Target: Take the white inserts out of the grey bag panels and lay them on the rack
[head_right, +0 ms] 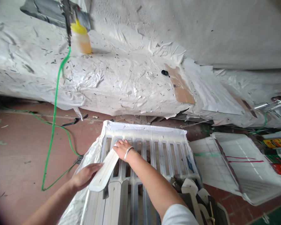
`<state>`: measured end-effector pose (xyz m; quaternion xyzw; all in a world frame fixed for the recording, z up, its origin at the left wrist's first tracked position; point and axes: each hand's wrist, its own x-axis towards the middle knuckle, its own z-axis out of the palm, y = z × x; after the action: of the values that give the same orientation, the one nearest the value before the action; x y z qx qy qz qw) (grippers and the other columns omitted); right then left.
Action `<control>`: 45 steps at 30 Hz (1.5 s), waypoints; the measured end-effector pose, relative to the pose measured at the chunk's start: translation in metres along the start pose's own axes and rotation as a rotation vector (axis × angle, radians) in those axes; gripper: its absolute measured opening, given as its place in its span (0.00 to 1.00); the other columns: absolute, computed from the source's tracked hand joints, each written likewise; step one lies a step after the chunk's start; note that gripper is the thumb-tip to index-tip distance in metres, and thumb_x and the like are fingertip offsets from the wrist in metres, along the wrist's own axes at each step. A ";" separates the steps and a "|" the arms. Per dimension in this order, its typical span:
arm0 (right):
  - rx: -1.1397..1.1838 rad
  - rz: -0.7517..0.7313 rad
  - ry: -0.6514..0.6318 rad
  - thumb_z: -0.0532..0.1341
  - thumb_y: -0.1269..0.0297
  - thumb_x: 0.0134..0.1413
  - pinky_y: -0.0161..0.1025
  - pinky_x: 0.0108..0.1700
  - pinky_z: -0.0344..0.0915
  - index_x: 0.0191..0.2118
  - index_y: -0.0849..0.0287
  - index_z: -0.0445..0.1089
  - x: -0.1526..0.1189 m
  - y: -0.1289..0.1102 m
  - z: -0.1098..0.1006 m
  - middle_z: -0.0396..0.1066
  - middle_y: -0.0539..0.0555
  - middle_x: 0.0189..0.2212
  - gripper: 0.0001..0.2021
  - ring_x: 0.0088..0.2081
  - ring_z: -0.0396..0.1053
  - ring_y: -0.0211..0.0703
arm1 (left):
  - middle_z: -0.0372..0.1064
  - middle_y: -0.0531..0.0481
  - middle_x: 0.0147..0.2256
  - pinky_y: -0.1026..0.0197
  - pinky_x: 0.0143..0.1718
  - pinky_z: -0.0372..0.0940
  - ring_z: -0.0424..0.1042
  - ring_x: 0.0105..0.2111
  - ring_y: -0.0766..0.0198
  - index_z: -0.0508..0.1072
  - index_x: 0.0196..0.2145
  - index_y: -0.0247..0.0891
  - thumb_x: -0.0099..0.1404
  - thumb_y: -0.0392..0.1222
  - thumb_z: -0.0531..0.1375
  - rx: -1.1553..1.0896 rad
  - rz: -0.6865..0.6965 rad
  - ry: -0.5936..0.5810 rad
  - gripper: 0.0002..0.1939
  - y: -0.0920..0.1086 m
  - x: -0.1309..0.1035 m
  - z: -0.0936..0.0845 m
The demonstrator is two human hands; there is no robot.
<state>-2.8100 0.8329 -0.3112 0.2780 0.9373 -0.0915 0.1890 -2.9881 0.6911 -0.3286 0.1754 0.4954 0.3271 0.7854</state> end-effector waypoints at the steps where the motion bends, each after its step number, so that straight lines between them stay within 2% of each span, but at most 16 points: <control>1: -0.003 -0.002 -0.004 0.54 0.72 0.60 0.55 0.55 0.56 0.49 0.60 0.70 0.003 0.000 -0.002 0.68 0.61 0.50 0.14 0.52 0.62 0.55 | 0.66 0.49 0.26 0.64 0.28 0.60 0.64 0.27 0.63 0.74 0.32 0.32 0.52 0.57 0.65 -0.041 -0.012 -0.049 0.22 0.002 0.001 -0.004; 3: -0.008 -0.001 0.007 0.53 0.74 0.60 0.56 0.56 0.54 0.48 0.62 0.70 0.012 -0.001 -0.004 0.68 0.62 0.49 0.14 0.52 0.62 0.56 | 0.66 0.50 0.26 0.65 0.28 0.59 0.63 0.27 0.65 0.72 0.33 0.33 0.53 0.55 0.65 -0.072 -0.031 -0.080 0.21 0.002 0.005 -0.014; 7: 0.019 -0.007 0.059 0.51 0.73 0.62 0.56 0.59 0.49 0.51 0.61 0.68 0.032 0.001 -0.006 0.64 0.63 0.54 0.15 0.57 0.57 0.56 | 0.63 0.53 0.28 0.66 0.29 0.58 0.62 0.28 0.67 0.69 0.35 0.36 0.55 0.60 0.63 0.077 -0.016 0.028 0.24 -0.003 0.021 -0.029; 10: 0.070 0.043 0.100 0.50 0.71 0.64 0.54 0.61 0.47 0.54 0.56 0.66 0.042 0.003 -0.002 0.56 0.60 0.61 0.16 0.60 0.53 0.53 | 0.56 0.55 0.23 0.66 0.26 0.54 0.57 0.23 0.69 0.64 0.27 0.35 0.54 0.65 0.60 0.275 0.070 0.096 0.26 -0.008 0.036 -0.032; 12: 0.210 0.250 0.157 0.47 0.72 0.65 0.52 0.62 0.48 0.57 0.52 0.62 0.043 0.001 0.004 0.55 0.58 0.62 0.19 0.59 0.55 0.49 | 0.53 0.56 0.20 0.66 0.24 0.51 0.53 0.21 0.69 0.60 0.23 0.36 0.55 0.66 0.57 0.368 0.143 0.170 0.27 -0.014 0.044 -0.031; 14: 0.387 0.528 0.189 0.45 0.72 0.66 0.48 0.59 0.54 0.59 0.54 0.59 0.039 -0.005 0.015 0.59 0.60 0.59 0.19 0.56 0.60 0.47 | 0.54 0.55 0.18 0.65 0.25 0.52 0.54 0.20 0.69 0.60 0.21 0.37 0.57 0.65 0.55 0.423 0.192 0.227 0.26 -0.023 0.050 -0.031; 16: 0.525 0.712 0.149 0.45 0.68 0.67 0.42 0.49 0.64 0.54 0.59 0.63 0.033 -0.016 0.029 0.68 0.61 0.49 0.16 0.48 0.68 0.45 | 0.55 0.54 0.17 0.64 0.26 0.53 0.57 0.20 0.67 0.61 0.20 0.37 0.57 0.63 0.54 0.499 0.212 0.287 0.25 -0.034 0.053 -0.032; 17: 0.556 0.739 0.107 0.45 0.64 0.68 0.40 0.42 0.66 0.50 0.61 0.66 0.029 -0.022 0.037 0.72 0.60 0.43 0.16 0.41 0.71 0.45 | 0.56 0.54 0.16 0.64 0.26 0.54 0.59 0.20 0.66 0.61 0.20 0.37 0.58 0.62 0.54 0.538 0.210 0.319 0.25 -0.040 0.054 -0.032; 19: 0.632 0.762 0.033 0.48 0.59 0.67 0.35 0.34 0.65 0.40 0.61 0.70 0.024 -0.036 0.052 0.74 0.54 0.31 0.16 0.32 0.72 0.41 | 0.56 0.54 0.16 0.63 0.26 0.55 0.63 0.20 0.65 0.60 0.20 0.38 0.59 0.60 0.52 0.611 0.189 0.375 0.23 -0.047 0.056 -0.032; 20: 0.659 0.767 0.009 0.50 0.58 0.65 0.34 0.32 0.64 0.37 0.60 0.70 0.023 -0.042 0.058 0.74 0.53 0.29 0.15 0.30 0.72 0.40 | 0.56 0.55 0.17 0.64 0.26 0.55 0.65 0.20 0.64 0.59 0.20 0.38 0.60 0.59 0.51 0.648 0.173 0.393 0.22 -0.048 0.057 -0.031; 24: 0.692 0.807 -0.024 0.55 0.59 0.62 0.32 0.33 0.62 0.38 0.59 0.70 0.026 -0.060 0.072 0.76 0.54 0.33 0.11 0.34 0.73 0.40 | 0.58 0.52 0.18 0.63 0.28 0.55 0.67 0.23 0.62 0.57 0.19 0.38 0.63 0.51 0.50 0.867 0.111 0.410 0.19 -0.039 0.058 -0.029; 28: 0.684 0.814 -0.048 0.55 0.58 0.60 0.35 0.38 0.63 0.40 0.60 0.71 0.032 -0.062 0.068 0.76 0.58 0.38 0.12 0.41 0.73 0.45 | 0.65 0.46 0.25 0.60 0.31 0.53 0.66 0.29 0.59 0.59 0.19 0.37 0.64 0.46 0.51 1.152 0.076 0.441 0.18 -0.021 0.055 -0.026; 31: 0.675 0.800 -0.090 0.56 0.57 0.59 0.38 0.41 0.64 0.42 0.61 0.72 0.034 -0.059 0.062 0.76 0.62 0.41 0.14 0.44 0.73 0.49 | 0.70 0.43 0.30 0.59 0.32 0.54 0.68 0.34 0.56 0.66 0.23 0.36 0.66 0.46 0.51 1.292 0.006 0.440 0.17 -0.013 0.052 -0.022; 37: 0.669 0.758 -0.182 0.61 0.58 0.55 0.40 0.42 0.67 0.40 0.64 0.76 0.036 -0.050 0.052 0.76 0.66 0.40 0.15 0.45 0.73 0.53 | 0.71 0.41 0.41 0.57 0.39 0.60 0.66 0.47 0.50 0.73 0.34 0.34 0.69 0.45 0.49 1.502 -0.044 0.453 0.17 -0.013 0.048 -0.011; 41: 0.666 0.737 -0.193 0.61 0.57 0.55 0.40 0.43 0.67 0.41 0.66 0.76 0.037 -0.049 0.050 0.76 0.66 0.41 0.16 0.45 0.73 0.54 | 0.70 0.41 0.41 0.56 0.40 0.61 0.66 0.47 0.50 0.75 0.36 0.33 0.70 0.45 0.48 1.590 -0.039 0.446 0.18 -0.011 0.044 -0.007; 45: 0.659 0.739 -0.213 0.59 0.59 0.57 0.41 0.42 0.68 0.43 0.67 0.75 0.039 -0.051 0.051 0.75 0.67 0.42 0.16 0.45 0.73 0.55 | 0.68 0.42 0.40 0.57 0.34 0.62 0.69 0.40 0.52 0.74 0.31 0.34 0.69 0.49 0.50 1.684 0.025 0.492 0.20 0.002 0.034 -0.011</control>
<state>-2.8531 0.7951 -0.3695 0.6251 0.6733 -0.3373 0.2054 -2.9887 0.7153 -0.3557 0.6267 0.7254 -0.1103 0.2624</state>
